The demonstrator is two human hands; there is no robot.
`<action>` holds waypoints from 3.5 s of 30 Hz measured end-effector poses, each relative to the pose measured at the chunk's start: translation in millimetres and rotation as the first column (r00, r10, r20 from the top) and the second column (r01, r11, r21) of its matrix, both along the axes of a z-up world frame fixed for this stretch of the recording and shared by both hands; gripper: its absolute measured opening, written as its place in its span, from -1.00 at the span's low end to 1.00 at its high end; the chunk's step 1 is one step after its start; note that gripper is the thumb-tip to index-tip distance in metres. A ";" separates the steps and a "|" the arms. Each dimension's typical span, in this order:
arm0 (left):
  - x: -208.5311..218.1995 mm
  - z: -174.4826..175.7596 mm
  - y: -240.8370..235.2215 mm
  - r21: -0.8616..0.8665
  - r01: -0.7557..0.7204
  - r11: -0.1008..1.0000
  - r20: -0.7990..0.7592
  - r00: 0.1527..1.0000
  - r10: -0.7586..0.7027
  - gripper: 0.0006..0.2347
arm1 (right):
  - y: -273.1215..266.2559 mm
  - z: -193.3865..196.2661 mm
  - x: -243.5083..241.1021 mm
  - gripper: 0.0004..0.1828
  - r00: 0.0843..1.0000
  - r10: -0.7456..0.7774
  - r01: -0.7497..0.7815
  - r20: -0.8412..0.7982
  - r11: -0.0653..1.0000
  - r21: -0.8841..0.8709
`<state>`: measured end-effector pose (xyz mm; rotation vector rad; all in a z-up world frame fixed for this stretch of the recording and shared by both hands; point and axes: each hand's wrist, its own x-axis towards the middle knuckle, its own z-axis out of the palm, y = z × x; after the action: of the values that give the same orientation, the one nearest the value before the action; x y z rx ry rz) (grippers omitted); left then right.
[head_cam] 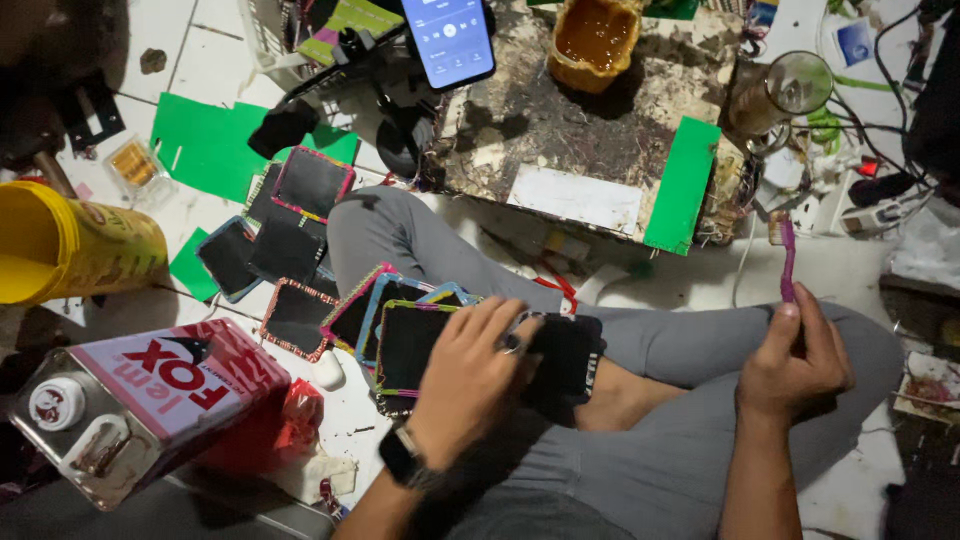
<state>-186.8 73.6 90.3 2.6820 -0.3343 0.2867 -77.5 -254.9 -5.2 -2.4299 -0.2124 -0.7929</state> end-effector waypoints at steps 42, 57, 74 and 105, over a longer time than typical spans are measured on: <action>251.9 -116.6 -58.9 0.252 0.295 0.921 0.289 0.886 -0.363 -0.57 | -7.1 -1.3 18.1 -0.77 0.994 -0.071 0.085 -0.083 0.981 0.177; 249.4 -100.3 -57.6 0.136 0.352 0.926 0.280 0.883 -0.377 -0.63 | -2.1 4.8 20.1 -0.77 0.993 -0.064 0.084 -0.102 0.975 0.204; 253.6 -115.7 -55.4 0.174 0.325 0.930 0.384 0.847 -0.368 -0.62 | 16.5 32.7 54.5 -0.78 0.998 0.032 -0.021 -0.057 0.981 0.192; 259.3 -151.5 -64.4 0.121 0.310 0.943 0.471 0.818 -0.330 -0.68 | 163.9 91.1 237.5 -0.96 0.927 0.369 -0.219 0.063 0.673 -0.707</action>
<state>72.5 9.2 -61.2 2.4951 -0.9421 0.8601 160.0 -91.0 85.8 -2.8611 -1.1515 -0.9189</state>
